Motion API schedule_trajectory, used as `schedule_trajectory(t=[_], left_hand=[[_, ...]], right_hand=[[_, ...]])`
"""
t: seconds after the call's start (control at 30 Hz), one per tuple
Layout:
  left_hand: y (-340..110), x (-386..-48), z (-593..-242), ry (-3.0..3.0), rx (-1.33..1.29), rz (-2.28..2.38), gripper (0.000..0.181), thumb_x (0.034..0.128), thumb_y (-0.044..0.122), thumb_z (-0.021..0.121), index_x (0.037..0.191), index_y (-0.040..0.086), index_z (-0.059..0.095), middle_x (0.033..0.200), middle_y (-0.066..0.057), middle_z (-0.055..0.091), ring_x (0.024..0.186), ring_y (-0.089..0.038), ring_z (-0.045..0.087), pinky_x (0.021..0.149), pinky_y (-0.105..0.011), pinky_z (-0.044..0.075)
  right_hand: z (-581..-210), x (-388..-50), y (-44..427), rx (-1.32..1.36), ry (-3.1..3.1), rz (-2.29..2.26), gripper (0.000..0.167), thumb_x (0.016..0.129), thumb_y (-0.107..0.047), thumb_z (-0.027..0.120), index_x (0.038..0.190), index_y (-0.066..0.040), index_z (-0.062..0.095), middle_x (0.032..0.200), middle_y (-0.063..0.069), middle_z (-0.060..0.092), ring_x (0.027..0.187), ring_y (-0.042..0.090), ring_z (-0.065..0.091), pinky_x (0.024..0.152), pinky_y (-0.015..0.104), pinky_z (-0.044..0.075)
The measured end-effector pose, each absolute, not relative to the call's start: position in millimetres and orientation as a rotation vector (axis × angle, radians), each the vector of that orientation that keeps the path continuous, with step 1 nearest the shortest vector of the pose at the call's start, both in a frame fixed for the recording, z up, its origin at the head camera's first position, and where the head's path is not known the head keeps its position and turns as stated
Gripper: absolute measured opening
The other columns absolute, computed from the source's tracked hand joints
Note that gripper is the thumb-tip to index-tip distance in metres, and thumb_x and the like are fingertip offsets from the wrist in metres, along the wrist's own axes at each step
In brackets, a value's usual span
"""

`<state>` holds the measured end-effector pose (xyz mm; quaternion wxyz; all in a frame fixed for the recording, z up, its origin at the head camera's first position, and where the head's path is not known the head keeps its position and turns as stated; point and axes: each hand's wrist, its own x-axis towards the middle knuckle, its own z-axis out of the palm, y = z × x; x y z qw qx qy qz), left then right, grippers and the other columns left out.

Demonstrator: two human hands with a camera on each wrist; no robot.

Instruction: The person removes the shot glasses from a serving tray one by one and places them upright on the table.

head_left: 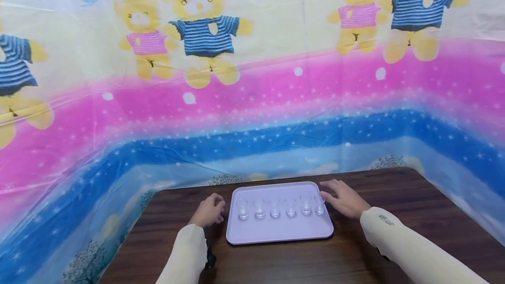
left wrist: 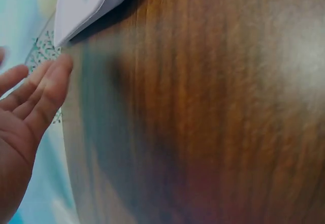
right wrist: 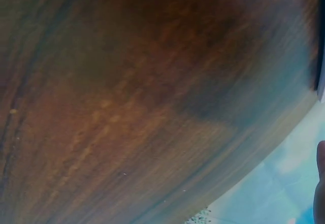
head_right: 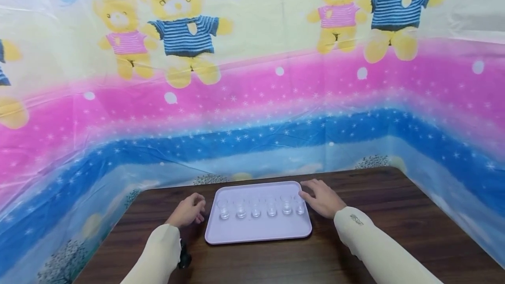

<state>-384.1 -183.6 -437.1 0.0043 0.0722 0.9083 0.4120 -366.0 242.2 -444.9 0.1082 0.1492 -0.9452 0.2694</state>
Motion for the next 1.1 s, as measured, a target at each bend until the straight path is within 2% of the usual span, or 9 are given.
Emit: schedule_trajectory(t=[0.07,0.17,0.27,0.33,0.6,0.97,1.1], left_hand=[[-185,-382,-441,2.784,0.243,1.317,0.029,0.0968,0.009,0.05,0.121,-0.007,0.049,0.088,-0.014,0.058,0.064,-0.021,0.063,0.058,-0.034,0.053],[-184,-380,-445,2.737,0.279,1.331,0.03,0.0929,0.005,0.056,0.119,-0.008,0.05,0.086,-0.014,0.06,0.066,-0.022,0.064,0.06,-0.035,0.054],[-183,-379,-448,2.719,0.307,1.319,0.028,0.0905,0.003,0.058,0.115,-0.009,0.052,0.081,-0.012,0.06,0.065,-0.022,0.063,0.06,-0.035,0.054],[-183,-379,-450,2.713,0.306,1.296,0.027,0.0893,0.0,0.059,0.114,-0.01,0.053,0.08,-0.011,0.06,0.065,-0.021,0.062,0.06,-0.035,0.054],[-184,-381,-454,2.699,0.32,1.256,0.027,0.0851,-0.004,0.059,0.111,-0.009,0.055,0.079,-0.009,0.059,0.066,-0.021,0.061,0.061,-0.034,0.054],[-188,-385,-452,2.682,0.348,1.254,0.028,0.085,-0.002,0.062,0.111,-0.007,0.054,0.08,-0.009,0.058,0.066,-0.019,0.059,0.062,-0.033,0.054],[-187,-384,-455,2.678,0.382,1.243,0.026,0.0851,-0.003,0.061,0.11,-0.008,0.054,0.08,-0.009,0.058,0.066,-0.018,0.058,0.061,-0.033,0.054]], right_hand=[[-447,-365,241,0.47,-2.759,0.782,0.05,0.095,-0.042,0.053,0.132,-0.008,0.053,0.129,0.014,0.051,0.12,0.035,0.045,0.096,0.057,0.035],[-451,-365,239,0.515,-2.727,0.748,0.043,0.091,-0.035,0.06,0.123,-0.005,0.058,0.112,0.006,0.057,0.104,0.025,0.052,0.089,0.049,0.042],[-453,-366,236,0.546,-2.717,0.714,0.038,0.088,-0.032,0.066,0.116,-0.005,0.062,0.098,0.0,0.055,0.089,0.017,0.05,0.078,0.041,0.044],[-454,-367,234,0.552,-2.719,0.705,0.037,0.087,-0.03,0.068,0.114,-0.006,0.063,0.096,0.0,0.056,0.085,0.015,0.049,0.076,0.039,0.045],[-449,-368,229,0.526,-2.734,0.699,0.027,0.083,-0.019,0.072,0.105,-0.005,0.065,0.091,0.003,0.058,0.079,0.014,0.049,0.071,0.035,0.046],[-433,-389,239,0.499,-2.667,0.736,0.022,0.085,-0.018,0.07,0.101,-0.004,0.064,0.087,0.002,0.055,0.077,0.016,0.051,0.066,0.035,0.046],[-427,-399,247,0.429,-2.615,0.71,0.023,0.086,-0.017,0.069,0.1,0.0,0.061,0.087,0.006,0.055,0.077,0.021,0.053,0.064,0.038,0.047]])
